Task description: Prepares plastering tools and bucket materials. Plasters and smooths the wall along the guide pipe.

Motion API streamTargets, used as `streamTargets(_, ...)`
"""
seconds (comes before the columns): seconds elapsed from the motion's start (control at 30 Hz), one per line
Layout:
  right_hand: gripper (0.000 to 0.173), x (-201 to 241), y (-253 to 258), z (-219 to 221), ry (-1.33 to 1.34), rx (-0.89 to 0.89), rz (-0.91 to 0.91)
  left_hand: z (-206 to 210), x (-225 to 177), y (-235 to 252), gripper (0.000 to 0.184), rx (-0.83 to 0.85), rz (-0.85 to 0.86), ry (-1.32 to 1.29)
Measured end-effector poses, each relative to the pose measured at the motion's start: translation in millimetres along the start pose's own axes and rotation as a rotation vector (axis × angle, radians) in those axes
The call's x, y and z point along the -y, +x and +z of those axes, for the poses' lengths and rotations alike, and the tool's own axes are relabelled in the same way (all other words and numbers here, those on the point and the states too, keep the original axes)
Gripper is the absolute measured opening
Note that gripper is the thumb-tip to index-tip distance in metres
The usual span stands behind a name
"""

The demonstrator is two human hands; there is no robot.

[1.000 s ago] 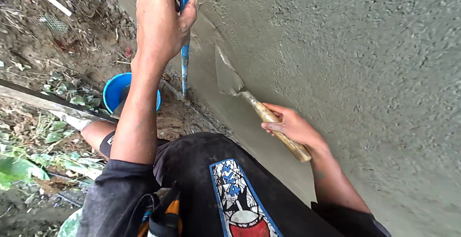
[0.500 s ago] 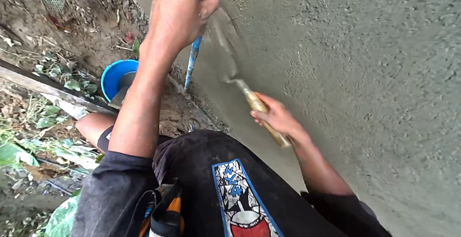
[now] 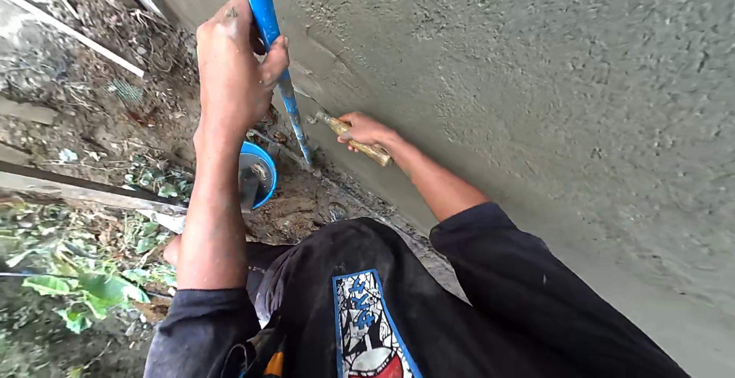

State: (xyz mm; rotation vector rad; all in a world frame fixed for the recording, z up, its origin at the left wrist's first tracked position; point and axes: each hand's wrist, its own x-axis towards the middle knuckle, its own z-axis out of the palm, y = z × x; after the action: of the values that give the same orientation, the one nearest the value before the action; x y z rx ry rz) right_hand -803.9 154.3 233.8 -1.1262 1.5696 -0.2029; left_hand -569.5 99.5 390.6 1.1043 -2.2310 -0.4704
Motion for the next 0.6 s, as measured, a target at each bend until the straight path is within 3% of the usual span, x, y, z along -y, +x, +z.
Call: streamTargets(0.6,0.05,21.9,-129.4,-27.5,0.053,-0.105,-0.05,4.6,5.6,-3.3,0.032,-0.037,0.047,-0.022)
